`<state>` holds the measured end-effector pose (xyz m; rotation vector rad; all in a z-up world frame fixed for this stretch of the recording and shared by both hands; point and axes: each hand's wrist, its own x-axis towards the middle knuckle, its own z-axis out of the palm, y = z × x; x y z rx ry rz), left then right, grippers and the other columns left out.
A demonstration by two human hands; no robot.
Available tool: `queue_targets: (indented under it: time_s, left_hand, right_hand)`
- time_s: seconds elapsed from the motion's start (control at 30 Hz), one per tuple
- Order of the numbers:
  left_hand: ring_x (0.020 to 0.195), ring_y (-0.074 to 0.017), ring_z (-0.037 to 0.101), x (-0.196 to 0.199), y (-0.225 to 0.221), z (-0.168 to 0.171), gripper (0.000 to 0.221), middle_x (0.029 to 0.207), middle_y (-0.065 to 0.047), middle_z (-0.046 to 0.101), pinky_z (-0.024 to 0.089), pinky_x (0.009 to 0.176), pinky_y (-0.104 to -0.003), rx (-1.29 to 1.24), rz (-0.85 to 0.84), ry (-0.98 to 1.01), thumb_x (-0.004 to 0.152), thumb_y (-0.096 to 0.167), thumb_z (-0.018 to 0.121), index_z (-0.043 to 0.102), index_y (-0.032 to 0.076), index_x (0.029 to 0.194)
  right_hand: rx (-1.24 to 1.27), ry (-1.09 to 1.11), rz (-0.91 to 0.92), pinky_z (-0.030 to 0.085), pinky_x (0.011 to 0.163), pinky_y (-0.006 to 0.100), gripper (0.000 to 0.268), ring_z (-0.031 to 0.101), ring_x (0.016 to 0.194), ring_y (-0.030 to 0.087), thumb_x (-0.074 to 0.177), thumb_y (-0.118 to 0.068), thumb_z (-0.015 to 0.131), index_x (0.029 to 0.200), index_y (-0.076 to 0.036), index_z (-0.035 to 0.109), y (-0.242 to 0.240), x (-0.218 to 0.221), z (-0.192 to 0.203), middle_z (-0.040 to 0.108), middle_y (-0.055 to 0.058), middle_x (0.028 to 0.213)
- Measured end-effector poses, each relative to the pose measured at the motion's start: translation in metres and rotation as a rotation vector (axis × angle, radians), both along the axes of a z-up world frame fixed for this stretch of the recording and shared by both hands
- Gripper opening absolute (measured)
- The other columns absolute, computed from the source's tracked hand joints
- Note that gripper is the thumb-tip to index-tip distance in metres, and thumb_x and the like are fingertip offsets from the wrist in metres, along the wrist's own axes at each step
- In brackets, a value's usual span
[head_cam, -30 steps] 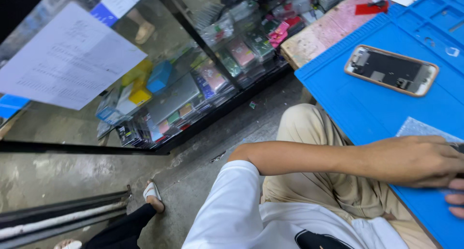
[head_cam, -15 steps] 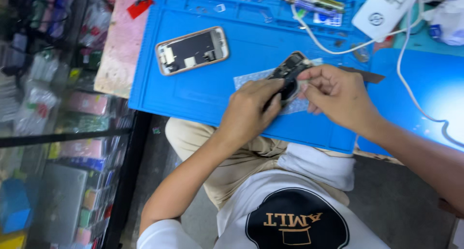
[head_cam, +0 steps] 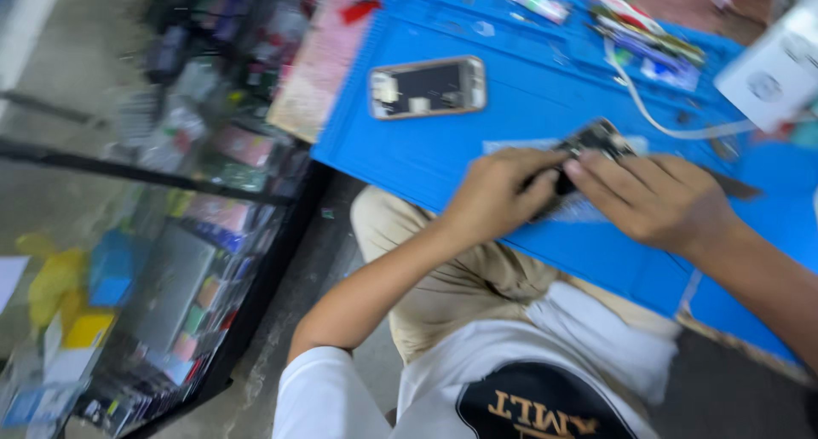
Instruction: The person removes the battery and internal components from a mobile phone using a pry tool and their hands at a repair bench.
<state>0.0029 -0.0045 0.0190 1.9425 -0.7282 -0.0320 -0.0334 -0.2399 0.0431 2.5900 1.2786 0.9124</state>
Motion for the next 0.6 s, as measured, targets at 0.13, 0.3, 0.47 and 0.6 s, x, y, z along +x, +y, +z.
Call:
queue_targets:
  time_s: [0.13,0.3,0.47,0.6]
  left_hand:
    - [0.109,-0.0334,0.073,0.001,0.001,-0.005,0.032,0.12,-0.016,0.074,0.058,0.096,-0.039,-0.005,-0.026,-0.022,0.097,0.021,0.062,0.071,0.008,0.125]
    - [0.109,-0.0333,0.073,0.001,-0.002,-0.014,0.034,0.118,-0.017,0.075,0.058,0.096,-0.041,-0.008,-0.002,-0.04,0.095,0.021,0.062,0.072,0.008,0.125]
    - [0.107,-0.0339,0.073,-0.003,-0.004,-0.015,0.033,0.115,-0.017,0.075,0.057,0.097,-0.042,-0.005,0.016,-0.044,0.095,0.022,0.063,0.072,0.008,0.124]
    - [0.104,-0.0352,0.072,-0.007,-0.003,-0.011,0.03,0.113,-0.017,0.075,0.057,0.093,-0.043,-0.009,0.01,-0.048,0.096,0.02,0.064,0.071,0.007,0.123]
  right_hand:
    - [-0.075,0.004,-0.019,0.054,0.068,0.032,0.043,0.07,0.08,0.02,0.082,-0.007,0.07,0.124,-0.006,0.077,-0.003,0.002,-0.001,0.076,0.007,0.114]
    - [-0.012,0.033,-0.041,0.055,0.071,0.032,0.044,0.07,0.081,0.021,0.083,-0.006,0.068,0.127,-0.007,0.075,-0.004,0.002,-0.008,0.074,0.007,0.116]
    - [-0.01,0.004,-0.033,0.054,0.069,0.031,0.041,0.069,0.075,0.02,0.082,-0.004,0.069,0.123,-0.005,0.076,-0.002,0.002,-0.007,0.073,0.007,0.11]
    - [0.001,0.063,-0.063,0.053,0.067,0.034,0.027,0.068,0.074,0.023,0.086,-0.011,0.074,0.112,-0.005,0.076,0.002,0.003,-0.007,0.072,0.008,0.104]
